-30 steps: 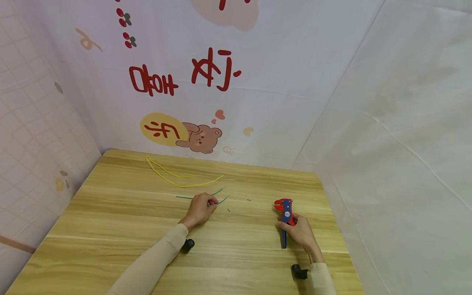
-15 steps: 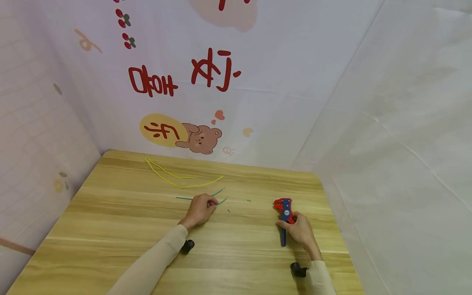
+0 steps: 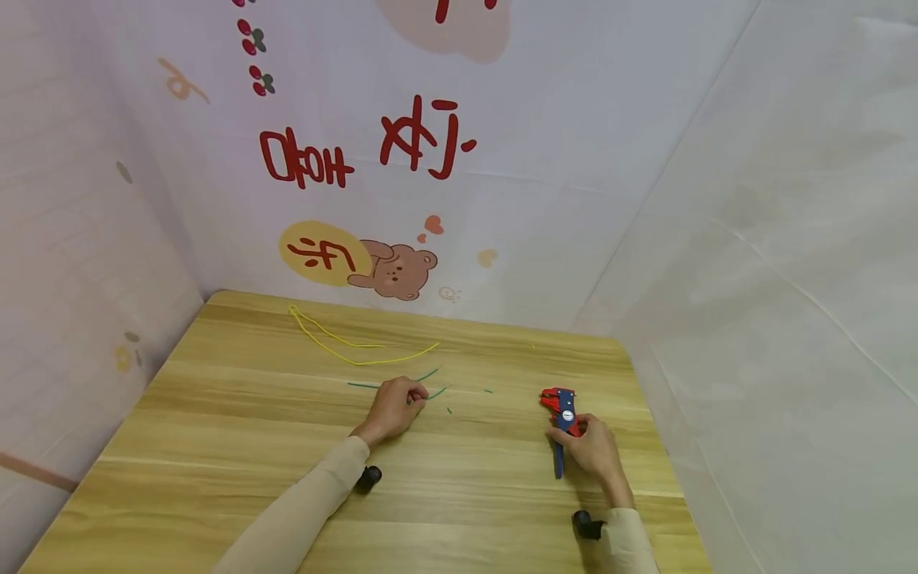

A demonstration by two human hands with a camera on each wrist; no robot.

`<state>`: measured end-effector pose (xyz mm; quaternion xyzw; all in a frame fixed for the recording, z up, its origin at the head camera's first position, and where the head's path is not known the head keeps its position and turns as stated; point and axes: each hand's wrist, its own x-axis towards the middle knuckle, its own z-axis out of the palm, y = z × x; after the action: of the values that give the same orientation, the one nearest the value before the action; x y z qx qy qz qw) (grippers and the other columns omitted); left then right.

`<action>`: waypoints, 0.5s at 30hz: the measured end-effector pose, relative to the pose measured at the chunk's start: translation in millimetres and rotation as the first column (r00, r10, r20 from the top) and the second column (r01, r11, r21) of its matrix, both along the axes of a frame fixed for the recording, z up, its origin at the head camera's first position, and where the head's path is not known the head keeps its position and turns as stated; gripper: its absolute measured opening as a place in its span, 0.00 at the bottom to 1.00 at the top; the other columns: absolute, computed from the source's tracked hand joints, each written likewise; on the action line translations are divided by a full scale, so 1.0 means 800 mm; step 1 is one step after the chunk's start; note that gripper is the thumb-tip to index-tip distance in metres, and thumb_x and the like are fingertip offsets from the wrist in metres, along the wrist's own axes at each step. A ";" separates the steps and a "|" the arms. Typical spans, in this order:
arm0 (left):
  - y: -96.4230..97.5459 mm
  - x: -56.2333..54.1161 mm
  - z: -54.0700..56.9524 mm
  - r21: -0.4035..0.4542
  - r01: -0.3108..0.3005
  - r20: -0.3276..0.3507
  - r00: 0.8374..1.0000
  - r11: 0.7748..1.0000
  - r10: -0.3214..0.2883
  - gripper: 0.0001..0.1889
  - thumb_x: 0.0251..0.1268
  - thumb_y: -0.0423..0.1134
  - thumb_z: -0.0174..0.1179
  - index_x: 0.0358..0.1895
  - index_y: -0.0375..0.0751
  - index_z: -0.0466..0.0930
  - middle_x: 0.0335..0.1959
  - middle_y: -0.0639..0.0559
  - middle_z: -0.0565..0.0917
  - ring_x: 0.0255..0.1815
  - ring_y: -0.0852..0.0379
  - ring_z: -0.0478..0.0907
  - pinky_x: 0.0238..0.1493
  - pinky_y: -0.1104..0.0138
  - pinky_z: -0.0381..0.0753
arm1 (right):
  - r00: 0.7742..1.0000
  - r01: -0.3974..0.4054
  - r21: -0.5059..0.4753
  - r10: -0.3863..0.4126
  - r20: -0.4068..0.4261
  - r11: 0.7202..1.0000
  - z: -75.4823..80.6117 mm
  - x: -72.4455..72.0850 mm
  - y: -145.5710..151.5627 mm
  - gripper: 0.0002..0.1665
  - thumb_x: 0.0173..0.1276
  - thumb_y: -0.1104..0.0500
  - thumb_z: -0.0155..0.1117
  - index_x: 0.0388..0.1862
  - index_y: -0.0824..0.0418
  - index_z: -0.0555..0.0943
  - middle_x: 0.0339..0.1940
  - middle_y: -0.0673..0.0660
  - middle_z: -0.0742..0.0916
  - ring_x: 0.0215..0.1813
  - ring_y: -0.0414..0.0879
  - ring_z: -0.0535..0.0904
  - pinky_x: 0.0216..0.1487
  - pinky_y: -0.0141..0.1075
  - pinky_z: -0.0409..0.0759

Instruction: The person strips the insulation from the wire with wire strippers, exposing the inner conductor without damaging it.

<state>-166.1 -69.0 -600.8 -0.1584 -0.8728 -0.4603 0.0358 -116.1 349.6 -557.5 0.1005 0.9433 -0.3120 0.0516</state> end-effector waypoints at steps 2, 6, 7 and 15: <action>0.000 -0.009 -0.019 -0.011 -0.003 -0.005 1.000 1.000 0.003 0.04 0.71 0.29 0.72 0.42 0.40 0.95 0.35 0.51 0.90 0.37 0.57 0.81 0.43 0.61 0.81 | 1.000 -0.001 0.004 0.001 0.001 1.000 -0.001 0.001 0.002 0.46 0.74 0.42 0.82 0.71 0.77 0.80 0.57 0.73 0.91 0.46 0.53 0.85 0.44 0.38 0.81; 0.000 -0.029 -0.061 -0.059 -0.020 -0.010 1.000 0.998 0.019 0.05 0.71 0.34 0.75 0.42 0.49 0.95 0.36 0.61 0.89 0.37 0.66 0.79 0.44 0.65 0.80 | 1.000 0.003 0.010 -0.003 0.002 1.000 0.000 0.002 0.005 0.43 0.74 0.42 0.82 0.69 0.76 0.81 0.49 0.67 0.91 0.41 0.50 0.83 0.38 0.37 0.78; 0.000 -0.030 -0.064 -0.066 -0.021 0.006 1.000 0.998 0.021 0.05 0.72 0.35 0.75 0.42 0.52 0.95 0.36 0.63 0.89 0.38 0.68 0.79 0.46 0.65 0.80 | 1.000 0.005 0.011 -0.005 0.002 1.000 0.000 0.002 0.006 0.43 0.74 0.42 0.82 0.68 0.76 0.82 0.47 0.66 0.91 0.40 0.50 0.82 0.37 0.37 0.77; -0.005 -0.037 -0.078 -0.082 0.040 0.018 0.999 0.996 -0.039 0.06 0.74 0.40 0.76 0.49 0.54 0.95 0.44 0.61 0.89 0.44 0.65 0.81 0.50 0.66 0.82 | 1.000 0.002 0.026 -0.002 -0.012 1.000 0.003 0.005 0.008 0.40 0.75 0.42 0.81 0.66 0.74 0.82 0.47 0.65 0.90 0.41 0.50 0.83 0.39 0.37 0.78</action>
<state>-195.7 -72.9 -663.3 -0.1731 -0.8879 -0.4261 0.0129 -112.4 356.0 -555.1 0.1004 0.9475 -0.3003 0.0442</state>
